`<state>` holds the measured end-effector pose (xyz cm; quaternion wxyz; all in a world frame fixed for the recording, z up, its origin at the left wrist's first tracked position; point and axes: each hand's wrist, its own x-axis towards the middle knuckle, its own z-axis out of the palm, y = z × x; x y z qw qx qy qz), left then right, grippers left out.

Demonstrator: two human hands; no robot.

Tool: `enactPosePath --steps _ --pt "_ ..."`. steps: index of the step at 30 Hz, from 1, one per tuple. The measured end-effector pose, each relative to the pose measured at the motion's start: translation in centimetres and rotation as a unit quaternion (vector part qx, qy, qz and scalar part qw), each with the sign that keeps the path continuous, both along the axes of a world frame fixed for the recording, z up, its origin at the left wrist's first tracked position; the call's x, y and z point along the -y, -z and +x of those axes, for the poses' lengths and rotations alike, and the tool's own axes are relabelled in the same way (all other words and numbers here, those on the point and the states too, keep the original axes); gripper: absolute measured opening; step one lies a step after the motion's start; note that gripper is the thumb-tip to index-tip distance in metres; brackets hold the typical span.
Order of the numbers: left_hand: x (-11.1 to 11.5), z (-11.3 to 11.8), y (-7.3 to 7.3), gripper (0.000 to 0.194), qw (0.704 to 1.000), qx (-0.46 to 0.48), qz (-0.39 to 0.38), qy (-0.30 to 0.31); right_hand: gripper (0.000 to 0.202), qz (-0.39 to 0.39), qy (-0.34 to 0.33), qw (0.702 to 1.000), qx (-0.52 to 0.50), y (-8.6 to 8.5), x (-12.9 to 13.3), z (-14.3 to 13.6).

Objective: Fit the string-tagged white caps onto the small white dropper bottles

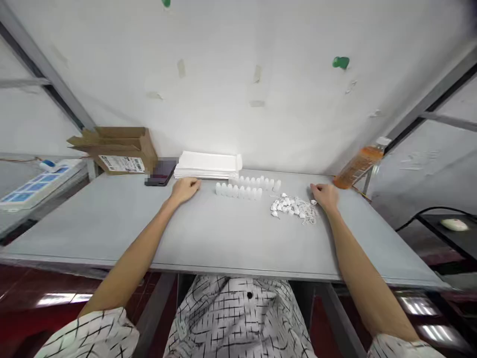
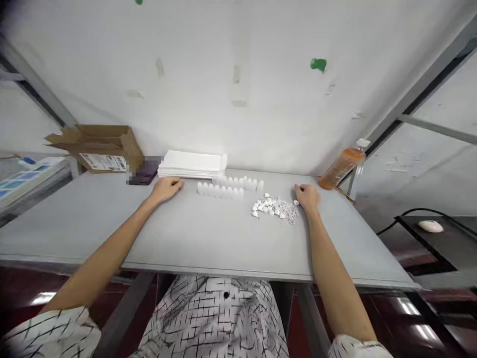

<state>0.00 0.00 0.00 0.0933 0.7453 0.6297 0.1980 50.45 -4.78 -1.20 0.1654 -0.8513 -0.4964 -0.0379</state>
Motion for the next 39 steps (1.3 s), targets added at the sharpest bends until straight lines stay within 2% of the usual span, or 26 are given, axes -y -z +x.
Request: enactPosePath --steps 17,39 --pt "0.07 0.12 -0.55 0.041 1.000 -0.002 -0.002 0.016 0.040 0.000 -0.002 1.000 0.009 0.15 -0.83 0.63" --pt "-0.25 -0.11 -0.24 0.042 1.000 0.020 0.002 0.017 0.039 -0.004 0.001 1.000 0.002 -0.08 -0.75 0.40"
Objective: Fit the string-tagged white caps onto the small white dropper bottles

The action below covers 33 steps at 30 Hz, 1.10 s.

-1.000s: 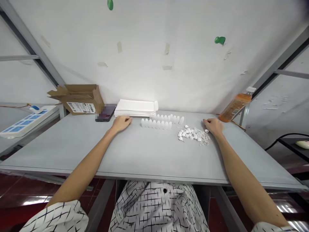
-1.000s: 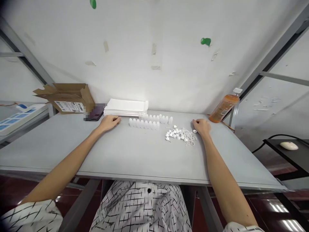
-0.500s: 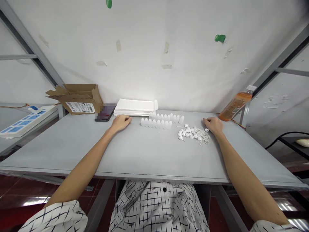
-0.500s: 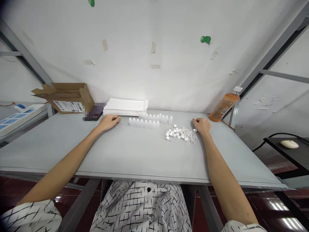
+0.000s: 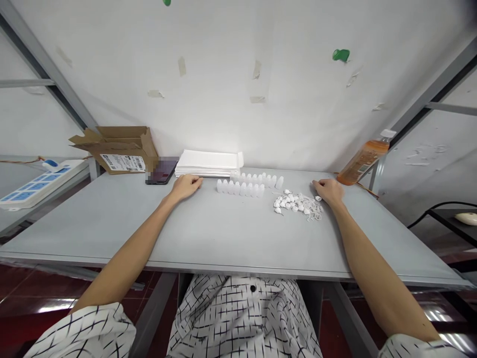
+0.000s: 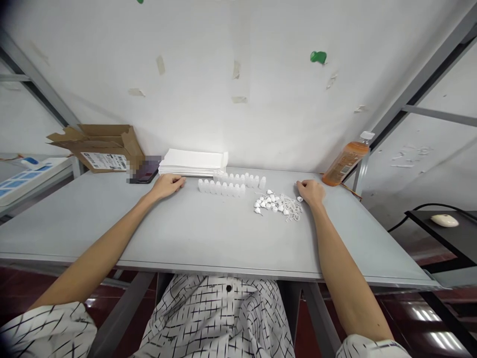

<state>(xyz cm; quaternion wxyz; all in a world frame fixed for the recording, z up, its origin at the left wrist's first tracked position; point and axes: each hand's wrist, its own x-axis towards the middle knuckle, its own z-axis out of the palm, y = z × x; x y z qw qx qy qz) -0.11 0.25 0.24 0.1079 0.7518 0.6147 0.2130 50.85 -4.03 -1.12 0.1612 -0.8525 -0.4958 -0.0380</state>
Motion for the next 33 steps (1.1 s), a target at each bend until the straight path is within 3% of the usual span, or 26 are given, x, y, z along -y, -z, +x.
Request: enactPosePath --steps 8,23,33 --pt "0.01 -0.17 0.28 0.042 1.000 0.009 0.008 0.006 0.041 -0.005 0.006 1.000 -0.002 -0.04 0.10 -0.10" --pt "0.77 -0.02 0.79 0.040 0.998 0.040 0.025 -0.048 0.041 0.028 -0.001 0.999 -0.015 0.60 0.11 0.12" --pt "0.83 0.08 0.16 0.039 0.999 0.014 0.040 -0.023 0.038 0.033 -0.032 0.999 -0.019 0.11 -0.08 0.05"
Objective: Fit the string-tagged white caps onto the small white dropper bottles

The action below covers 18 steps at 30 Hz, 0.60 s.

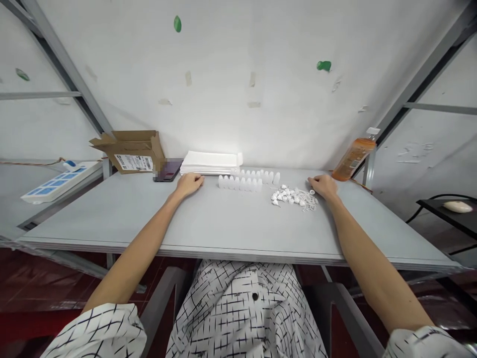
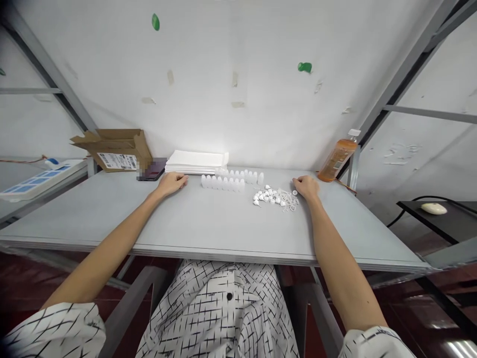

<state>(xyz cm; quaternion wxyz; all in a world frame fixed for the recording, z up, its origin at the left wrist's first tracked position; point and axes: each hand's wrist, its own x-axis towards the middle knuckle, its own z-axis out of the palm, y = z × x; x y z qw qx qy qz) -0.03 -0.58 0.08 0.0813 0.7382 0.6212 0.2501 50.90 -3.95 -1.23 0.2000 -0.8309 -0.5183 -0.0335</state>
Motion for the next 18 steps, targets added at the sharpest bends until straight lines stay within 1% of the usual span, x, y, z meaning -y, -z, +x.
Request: enactPosePath --steps 8,15,18 --pt "-0.17 -0.11 -0.08 0.039 1.000 -0.004 -0.009 0.011 0.039 -0.008 0.004 1.000 0.008 0.17 0.01 0.18" --pt "-0.10 -0.22 -0.11 0.041 1.000 -0.009 -0.005 0.018 0.038 -0.016 -0.001 1.000 0.014 -0.09 0.16 -0.07" --pt "-0.04 -0.28 -0.10 0.043 1.000 -0.012 -0.001 0.028 0.038 -0.015 -0.001 1.000 0.019 -0.58 0.44 -0.52"
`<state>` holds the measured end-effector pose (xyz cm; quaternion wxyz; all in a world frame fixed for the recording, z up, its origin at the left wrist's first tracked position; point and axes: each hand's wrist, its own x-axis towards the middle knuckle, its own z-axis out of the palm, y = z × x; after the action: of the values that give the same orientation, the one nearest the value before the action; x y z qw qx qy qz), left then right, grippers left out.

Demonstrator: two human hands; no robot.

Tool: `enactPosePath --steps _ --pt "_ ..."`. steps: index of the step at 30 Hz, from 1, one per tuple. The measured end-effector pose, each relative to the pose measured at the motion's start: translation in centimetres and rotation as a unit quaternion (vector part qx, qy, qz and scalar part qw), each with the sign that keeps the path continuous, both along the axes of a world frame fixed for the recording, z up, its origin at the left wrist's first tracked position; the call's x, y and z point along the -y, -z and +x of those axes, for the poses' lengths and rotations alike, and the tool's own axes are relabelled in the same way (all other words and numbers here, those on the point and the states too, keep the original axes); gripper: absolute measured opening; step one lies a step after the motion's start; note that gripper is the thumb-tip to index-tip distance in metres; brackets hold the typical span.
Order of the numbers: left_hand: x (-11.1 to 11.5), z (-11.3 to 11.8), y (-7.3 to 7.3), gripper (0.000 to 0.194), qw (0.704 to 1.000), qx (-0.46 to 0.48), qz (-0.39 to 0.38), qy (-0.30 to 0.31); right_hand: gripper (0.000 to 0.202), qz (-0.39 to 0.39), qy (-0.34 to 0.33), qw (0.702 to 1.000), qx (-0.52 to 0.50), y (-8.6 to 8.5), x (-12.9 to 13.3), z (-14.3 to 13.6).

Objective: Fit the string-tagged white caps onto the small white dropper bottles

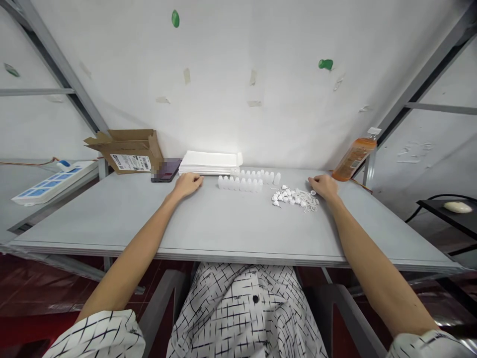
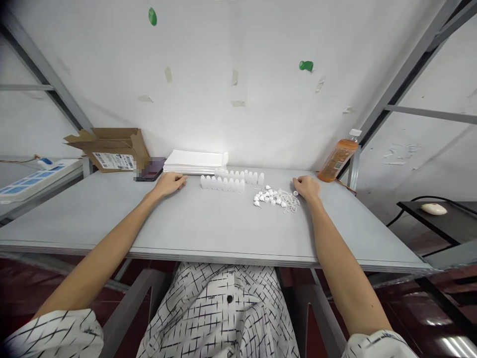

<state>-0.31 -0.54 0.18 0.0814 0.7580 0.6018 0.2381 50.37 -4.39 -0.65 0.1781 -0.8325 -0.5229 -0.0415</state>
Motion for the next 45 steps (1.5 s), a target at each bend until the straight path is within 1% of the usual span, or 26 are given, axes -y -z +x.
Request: enactPosePath --steps 2,3,5,7,9,11,13,15,16,20,24,27,30,32,34,35,37,38,39,41,43,45 --pt "0.1 0.1 -0.1 0.044 1.000 -0.003 0.009 0.003 0.041 0.020 0.005 1.000 0.010 -0.8 0.3 -0.7" --pt "0.2 0.2 -0.1 0.044 1.000 -0.005 0.017 0.004 0.042 0.050 0.011 0.998 0.021 -1.4 0.5 -1.2" --pt "0.5 0.5 -0.3 0.045 0.999 -0.010 0.041 0.002 0.042 0.122 -0.006 0.992 0.030 -2.8 0.8 -2.7" --pt "0.9 1.0 -0.5 0.044 0.998 -0.010 0.064 -0.004 0.038 0.184 -0.063 0.981 0.016 -4.2 1.1 -4.8" --pt "1.3 1.6 -0.7 0.044 0.997 -0.007 0.081 -0.007 0.034 0.221 -0.145 0.964 -0.024 -5.1 1.4 -7.3" --pt "1.7 2.1 -0.8 0.044 0.996 -0.003 0.093 0.000 0.030 0.222 -0.243 0.942 -0.064 -5.3 1.6 -9.8" --pt "1.9 2.4 -0.9 0.046 0.995 -0.001 0.102 0.010 0.024 0.214 -0.309 0.924 -0.066 -5.2 1.8 -11.9" --pt "2.1 2.7 -0.9 0.046 0.994 -0.001 0.109 0.014 0.018 0.190 -0.348 0.916 -0.064 -4.8 2.0 -13.4" --pt "2.1 2.8 -0.9 0.047 0.994 -0.001 0.111 0.015 0.017 0.167 -0.362 0.915 -0.069 -4.7 2.1 -13.8" --pt "2.4 3.3 -1.0 0.048 0.993 0.003 0.121 0.016 0.017 0.082 -0.388 0.915 -0.067 -4.2 2.2 -14.6" --pt "2.8 3.8 -1.2 0.049 0.990 0.002 0.139 0.029 0.020 0.042 -0.404 0.912 -0.063 -3.7 2.2 -15.0" --pt "3.2 4.4 -1.4 0.047 0.984 0.031 0.169 0.037 0.017 0.046 -0.409 0.909 -0.064 -3.6 2.0 -15.1" --pt "4.0 5.9 -1.6 0.048 0.968 0.090 0.228 0.051 0.015 0.052 -0.405 0.909 -0.081 -4.3 2.1 -14.5" --pt "5.0 7.7 -1.7 0.048 0.953 0.110 0.266 0.098 0.012 0.072 -0.397 0.909 -0.105 -5.4 2.6 -13.9" --pt "6.2 9.8 -1.9 0.047 0.939 0.105 0.291 0.152 0.013 0.116 -0.382 0.908 -0.128 -6.6 3.5 -13.3" --pt "6.9 10.9 -2.1 0.043 0.931 0.100 0.309 0.164 0.015 0.142 -0.380 0.904 -0.138 -7.2 4.1 -13.2" --pt "7.9 12.7 -2.5 0.029 0.918 0.090 0.342 0.179 0.020 0.179 -0.388 0.885 -0.184 -8.3 5.3 -13.4" --pt "8.2 13.5 -2.7 0.027 0.913 0.089 0.351 0.186 0.023 0.176 -0.399 0.873 -0.216 -8.6 5.9 -13.8" --pt "8.4 14.0 -2.9 0.029 0.910 0.089 0.353 0.197 0.025 0.168 -0.415 0.859 -0.247 -8.8 6.4 -14.3" --pt "8.5 14.6 -3.0 0.033 0.908 0.090 0.340 0.229 0.028 0.143 -0.454 0.833 -0.283 -8.8 7.2 -15.6" --pt "8.4 14.7 -2.8 0.027 0.909 0.086 0.319 0.255 0.029 0.109 -0.489 0.813 -0.297 -8.6 7.6 -16.7" --pt "8.1 14.4 -2.3 0.023 0.913 0.085 0.297 0.266 0.030 0.087 -0.507 0.801 -0.305 -8.3 7.7 -17.3"
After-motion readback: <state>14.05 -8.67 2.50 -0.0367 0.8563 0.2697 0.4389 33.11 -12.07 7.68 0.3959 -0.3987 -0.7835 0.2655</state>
